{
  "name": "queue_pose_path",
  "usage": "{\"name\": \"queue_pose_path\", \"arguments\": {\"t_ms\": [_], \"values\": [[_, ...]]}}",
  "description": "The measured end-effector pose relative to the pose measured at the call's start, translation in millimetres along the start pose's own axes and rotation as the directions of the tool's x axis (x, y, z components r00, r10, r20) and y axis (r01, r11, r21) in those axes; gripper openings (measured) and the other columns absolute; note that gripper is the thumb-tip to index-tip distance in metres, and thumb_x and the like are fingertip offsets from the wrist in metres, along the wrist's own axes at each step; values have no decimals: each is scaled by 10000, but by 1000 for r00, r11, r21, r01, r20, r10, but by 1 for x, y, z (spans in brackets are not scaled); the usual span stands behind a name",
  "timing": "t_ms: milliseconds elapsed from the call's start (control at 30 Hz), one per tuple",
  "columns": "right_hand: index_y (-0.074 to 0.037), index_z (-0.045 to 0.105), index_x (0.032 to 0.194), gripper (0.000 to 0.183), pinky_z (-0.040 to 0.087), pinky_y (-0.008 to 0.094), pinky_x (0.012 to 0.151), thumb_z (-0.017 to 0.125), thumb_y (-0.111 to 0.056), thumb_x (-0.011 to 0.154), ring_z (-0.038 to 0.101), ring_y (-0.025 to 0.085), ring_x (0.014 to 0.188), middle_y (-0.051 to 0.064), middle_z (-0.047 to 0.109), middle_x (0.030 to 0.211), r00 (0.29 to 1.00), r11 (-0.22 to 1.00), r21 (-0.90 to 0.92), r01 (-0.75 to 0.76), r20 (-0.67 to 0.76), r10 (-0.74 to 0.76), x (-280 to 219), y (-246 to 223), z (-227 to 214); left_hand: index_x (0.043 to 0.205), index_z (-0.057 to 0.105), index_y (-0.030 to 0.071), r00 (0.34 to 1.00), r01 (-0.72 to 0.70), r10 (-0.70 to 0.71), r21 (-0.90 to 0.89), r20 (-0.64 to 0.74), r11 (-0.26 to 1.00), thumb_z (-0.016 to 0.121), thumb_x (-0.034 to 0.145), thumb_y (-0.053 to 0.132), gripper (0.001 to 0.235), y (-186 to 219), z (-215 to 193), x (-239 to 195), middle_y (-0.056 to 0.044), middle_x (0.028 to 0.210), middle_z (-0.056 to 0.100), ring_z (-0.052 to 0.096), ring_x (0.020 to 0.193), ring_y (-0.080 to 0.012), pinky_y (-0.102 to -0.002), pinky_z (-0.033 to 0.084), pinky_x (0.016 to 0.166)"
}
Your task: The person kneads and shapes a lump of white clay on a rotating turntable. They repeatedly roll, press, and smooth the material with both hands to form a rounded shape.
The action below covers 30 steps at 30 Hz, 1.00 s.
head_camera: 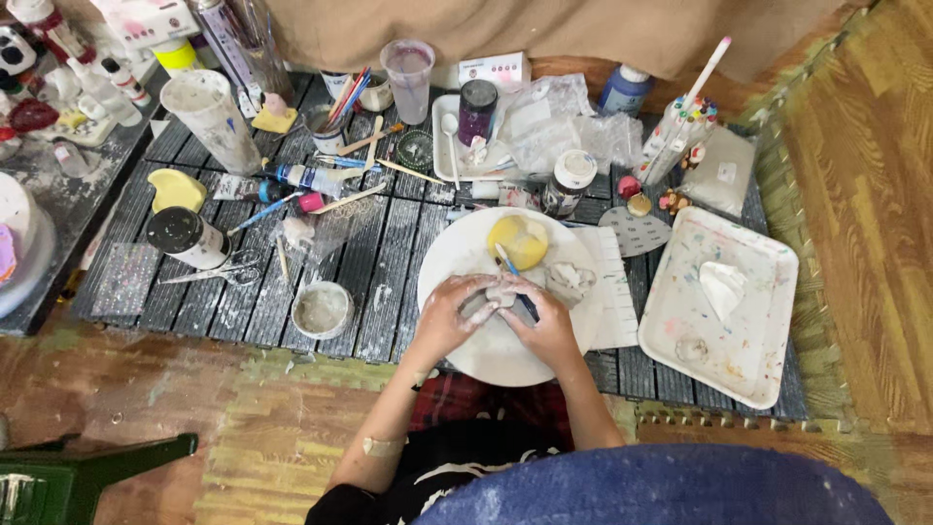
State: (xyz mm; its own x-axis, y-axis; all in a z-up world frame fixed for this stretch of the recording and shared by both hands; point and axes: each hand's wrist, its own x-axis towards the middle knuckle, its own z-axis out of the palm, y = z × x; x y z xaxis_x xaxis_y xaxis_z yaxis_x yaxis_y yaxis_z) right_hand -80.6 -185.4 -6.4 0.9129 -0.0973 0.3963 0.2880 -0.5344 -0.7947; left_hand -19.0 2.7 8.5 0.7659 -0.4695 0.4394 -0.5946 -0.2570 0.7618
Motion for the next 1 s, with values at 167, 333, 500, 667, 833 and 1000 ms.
{"name": "queue_pose_path", "arguments": {"t_ms": [167,333,500,667,833,1000], "values": [[-30,675,1115,320,531,362,1023,814,-77,830,696,260,1206,136,714,1294,1000,999,38,-3,9,2,-5,-1,1,1198,725,80,999,36,-36,-30,18,999,785,863,243,378,0,0,-4,-134,1191,741,668,1082,-346,-405,525,969],[-27,676,1094,301,525,369,1025,803,-60,823,688,272,1217,144,710,1294,1000,999,18,28,15,-28,0,-4,-1,1225,715,69,1000,26,-26,-23,12,999,783,865,247,408,1,-2,-1,-140,1200,732,662,1083,-351,-412,523,967],[-24,678,1145,320,511,372,1043,774,-48,840,679,277,1232,143,711,1296,1000,999,43,19,20,-20,0,-4,-3,1202,732,76,1000,13,-13,13,2,1000,800,850,240,395,-1,1,1,-140,1187,738,671,1083,-348,-413,523,967],[-31,680,1150,307,509,371,1056,781,-60,862,674,277,1247,142,704,1315,999,999,29,33,25,-33,-2,-1,-3,1208,732,84,1000,-10,10,-9,0,1000,787,861,232,381,-1,1,0,-127,1170,749,683,1065,-343,-405,537,955],[-37,687,1150,302,509,375,1060,776,-62,863,673,281,1251,142,704,1319,999,999,38,33,33,-35,-2,1,-3,1205,731,89,1000,2,-2,20,-1,1000,798,851,235,389,-1,3,0,-126,1169,746,682,1043,-344,-407,540,932],[-39,695,1127,288,514,370,1050,787,-70,856,680,274,1233,136,711,1302,1000,1000,21,15,22,-15,-3,2,-2,1220,728,91,1000,-3,2,14,19,1000,737,899,192,337,-5,3,-1,-128,1201,740,667,1078,-358,-422,527,960]]}}
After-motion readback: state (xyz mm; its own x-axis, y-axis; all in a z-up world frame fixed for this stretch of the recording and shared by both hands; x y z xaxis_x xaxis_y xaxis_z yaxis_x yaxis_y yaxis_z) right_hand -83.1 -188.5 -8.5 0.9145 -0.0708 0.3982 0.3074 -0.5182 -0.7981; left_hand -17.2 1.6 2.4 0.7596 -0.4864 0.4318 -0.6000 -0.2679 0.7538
